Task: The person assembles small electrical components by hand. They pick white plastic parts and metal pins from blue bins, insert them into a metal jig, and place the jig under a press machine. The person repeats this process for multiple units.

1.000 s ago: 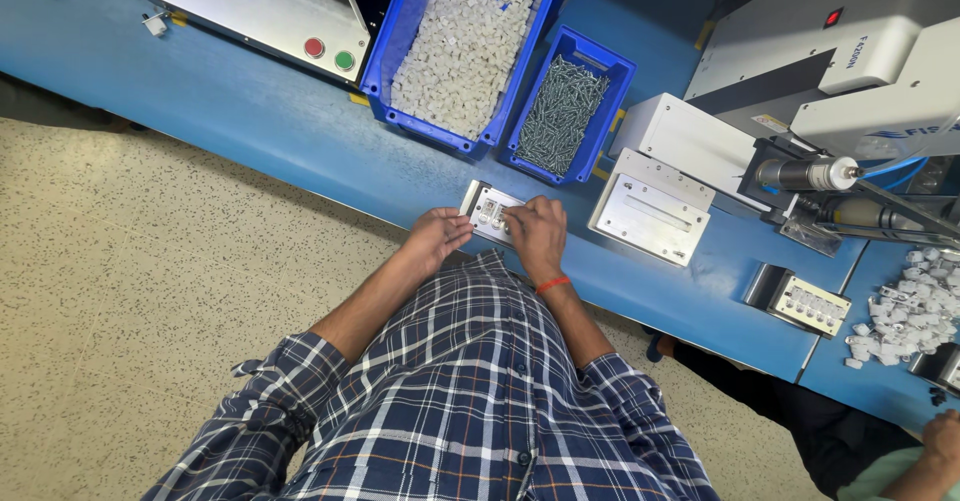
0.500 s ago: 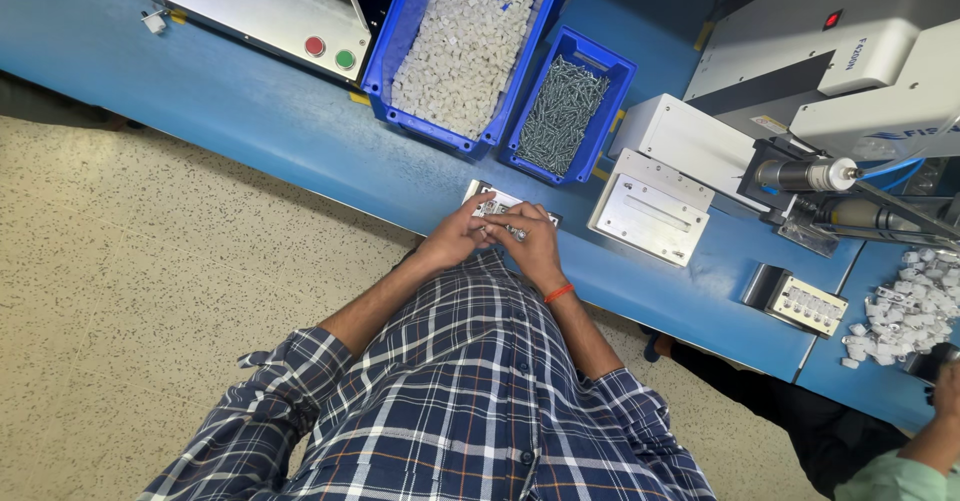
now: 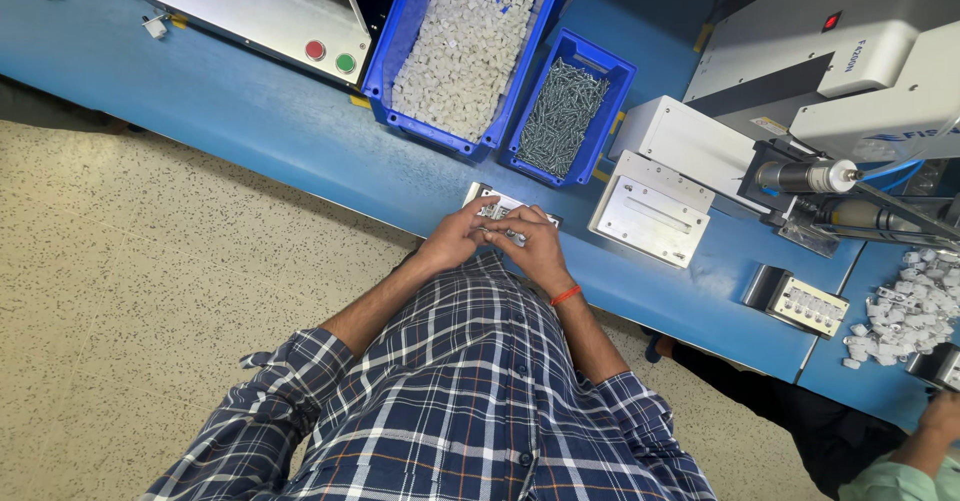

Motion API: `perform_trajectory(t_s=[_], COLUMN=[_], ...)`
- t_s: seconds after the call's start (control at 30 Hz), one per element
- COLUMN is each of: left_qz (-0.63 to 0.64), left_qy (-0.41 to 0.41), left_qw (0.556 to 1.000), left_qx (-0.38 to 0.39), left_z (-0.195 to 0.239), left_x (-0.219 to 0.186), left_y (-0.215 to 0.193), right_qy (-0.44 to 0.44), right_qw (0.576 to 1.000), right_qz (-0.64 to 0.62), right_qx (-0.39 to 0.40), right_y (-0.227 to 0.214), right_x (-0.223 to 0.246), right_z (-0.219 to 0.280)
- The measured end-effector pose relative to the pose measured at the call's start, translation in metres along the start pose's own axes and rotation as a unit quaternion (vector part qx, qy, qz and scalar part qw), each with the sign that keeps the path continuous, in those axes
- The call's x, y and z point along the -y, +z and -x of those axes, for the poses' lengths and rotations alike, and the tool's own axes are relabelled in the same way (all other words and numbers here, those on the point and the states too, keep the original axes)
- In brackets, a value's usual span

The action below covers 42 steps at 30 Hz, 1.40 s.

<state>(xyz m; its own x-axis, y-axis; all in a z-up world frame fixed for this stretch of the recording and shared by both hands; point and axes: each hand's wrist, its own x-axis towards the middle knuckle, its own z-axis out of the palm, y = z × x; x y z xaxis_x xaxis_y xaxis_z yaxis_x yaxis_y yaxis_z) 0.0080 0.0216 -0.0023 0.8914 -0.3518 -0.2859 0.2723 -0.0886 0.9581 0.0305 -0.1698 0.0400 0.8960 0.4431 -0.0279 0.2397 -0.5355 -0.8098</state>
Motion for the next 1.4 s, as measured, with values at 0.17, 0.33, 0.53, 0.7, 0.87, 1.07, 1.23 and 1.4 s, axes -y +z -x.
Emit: perform_trajectory(t_s=[0.17,0.33,0.53,0.7,0.87,1.07,1.23,1.4], left_qz=[-0.071,-0.054,-0.025,0.009,-0.013,-0.174,-0.426,-0.509], left_qy=[-0.030,-0.044,-0.054,-0.038,0.015,0.140,0.013,-0.081], left_qw=[0.996,0.986,0.968,0.958,0.954,0.935,0.890,0.853], left_qx=[-0.054,-0.153,-0.244,-0.286,-0.299,-0.273,-0.162,-0.084], left_z=[0.002,0.008,0.015,0.014,0.000,-0.051,-0.119,-0.168], left_x=[0.000,0.005,0.015,0.009,-0.008,-0.036,-0.049,-0.011], left_y=[-0.006,-0.025,-0.049,-0.061,-0.070,-0.085,-0.099,-0.102], right_qy=[0.027,0.049,0.014,0.023,0.063,0.060,0.055,0.079], right_qw=[0.990,0.985,0.983,0.979,0.980,0.983,0.985,0.980], right_qz=[0.066,0.109,0.160,0.191,0.166,0.103,0.072,0.040], right_qx=[-0.119,-0.124,-0.091,-0.073,-0.088,-0.136,-0.147,-0.180], right_y=[0.011,0.018,0.028,0.033,0.031,0.004,-0.021,-0.038], right_x=[-0.004,-0.014,-0.023,-0.024,-0.018,0.000,0.016,0.021], right_z=[-0.003,-0.008,-0.015,-0.026,-0.035,-0.012,0.023,0.051])
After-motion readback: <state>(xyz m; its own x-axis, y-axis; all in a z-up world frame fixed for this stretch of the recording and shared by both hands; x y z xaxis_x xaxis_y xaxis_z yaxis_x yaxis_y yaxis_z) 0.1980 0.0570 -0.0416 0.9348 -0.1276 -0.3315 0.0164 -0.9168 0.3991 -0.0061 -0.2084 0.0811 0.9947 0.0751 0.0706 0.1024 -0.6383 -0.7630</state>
